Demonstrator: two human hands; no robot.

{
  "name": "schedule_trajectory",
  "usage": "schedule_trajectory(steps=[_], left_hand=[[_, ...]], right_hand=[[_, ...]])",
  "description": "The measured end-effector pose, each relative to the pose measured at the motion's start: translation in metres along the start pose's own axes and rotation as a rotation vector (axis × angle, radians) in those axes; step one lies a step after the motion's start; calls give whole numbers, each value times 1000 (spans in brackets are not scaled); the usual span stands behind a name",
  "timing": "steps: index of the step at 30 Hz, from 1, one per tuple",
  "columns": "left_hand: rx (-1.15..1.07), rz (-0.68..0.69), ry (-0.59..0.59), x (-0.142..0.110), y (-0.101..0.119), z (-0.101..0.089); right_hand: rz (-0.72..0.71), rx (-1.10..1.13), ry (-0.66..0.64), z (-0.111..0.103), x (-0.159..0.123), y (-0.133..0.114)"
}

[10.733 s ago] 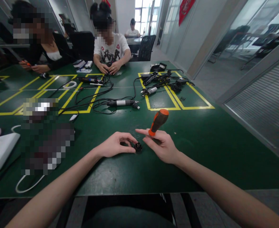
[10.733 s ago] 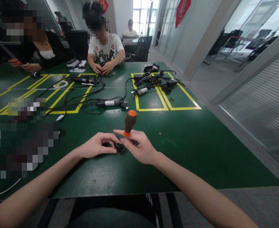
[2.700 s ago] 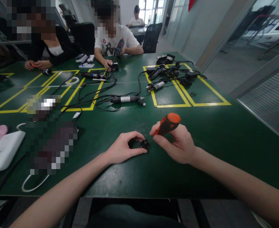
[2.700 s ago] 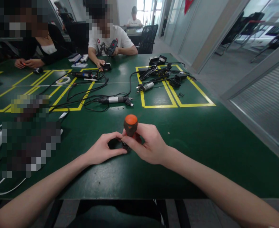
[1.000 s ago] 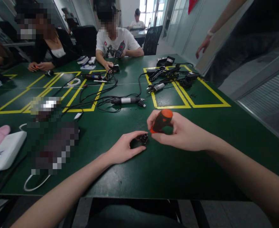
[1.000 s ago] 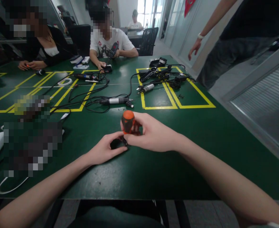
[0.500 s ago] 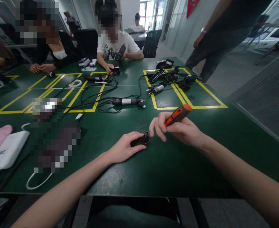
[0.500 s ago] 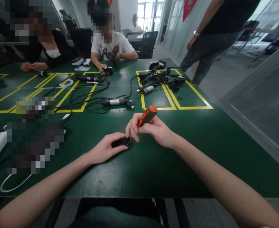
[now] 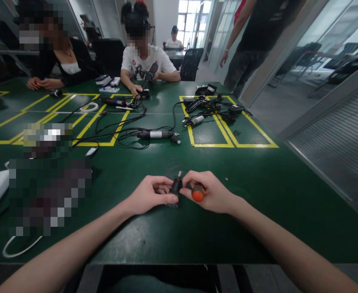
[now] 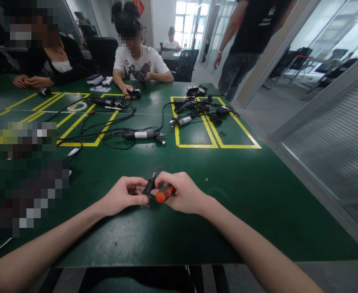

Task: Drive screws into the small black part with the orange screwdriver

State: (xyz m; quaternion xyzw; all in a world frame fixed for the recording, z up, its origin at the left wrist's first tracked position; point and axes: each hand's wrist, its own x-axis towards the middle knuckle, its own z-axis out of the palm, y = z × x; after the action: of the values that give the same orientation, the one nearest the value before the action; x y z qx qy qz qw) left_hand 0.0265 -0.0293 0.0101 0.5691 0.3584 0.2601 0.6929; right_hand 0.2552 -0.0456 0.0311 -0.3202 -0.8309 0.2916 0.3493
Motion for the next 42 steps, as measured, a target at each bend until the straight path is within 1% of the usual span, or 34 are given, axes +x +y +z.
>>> schedule_trajectory(steps=[6, 11, 14, 16, 19, 22, 24, 26, 29, 31, 33, 35, 36, 38, 40, 41, 42], left_hand=[[5, 11, -35, 0, -1, 0], [38, 32, -50, 1, -2, 0], [84, 37, -42, 2, -2, 0], [168, 78, 18, 3, -2, -2], [382, 217, 177, 6, -1, -9], [623, 331, 314, 8, -1, -17], [747, 372, 356, 9, -1, -21], [808, 369, 355, 9, 0, -22], [840, 329, 323, 9, 1, -25], [838, 324, 264, 7, 3, -30], [811, 345, 146, 6, 6, -37], [788, 361, 73, 5, 7, -44], [794, 357, 51, 6, 7, -46], [811, 349, 68, 7, 7, -48], [831, 356, 122, 10, 4, -47], [837, 367, 146, 12, 3, -46], [843, 380, 159, 13, 2, -45]], right_hand=[[41, -36, -82, -2, -1, 3], [-59, -190, -102, -5, 0, 5], [-81, -245, -91, -7, 0, 9], [-83, -268, -109, -9, 1, 14], [-61, -335, -148, -11, 1, 25], [3, -398, -169, -14, 2, 38], [55, -409, -179, -15, 2, 45], [91, -416, -183, -16, 3, 51], [85, -455, -184, -15, 4, 55], [55, -488, -195, -11, 6, 55], [23, -512, -201, -8, 7, 53], [-17, -524, -152, -8, 8, 50], [-40, -526, -89, -10, 8, 48], [-82, -514, 106, -17, 8, 46], [-79, -444, 337, -29, 9, 45], [-40, -369, 432, -37, 10, 45], [38, -258, 501, -45, 13, 45]])
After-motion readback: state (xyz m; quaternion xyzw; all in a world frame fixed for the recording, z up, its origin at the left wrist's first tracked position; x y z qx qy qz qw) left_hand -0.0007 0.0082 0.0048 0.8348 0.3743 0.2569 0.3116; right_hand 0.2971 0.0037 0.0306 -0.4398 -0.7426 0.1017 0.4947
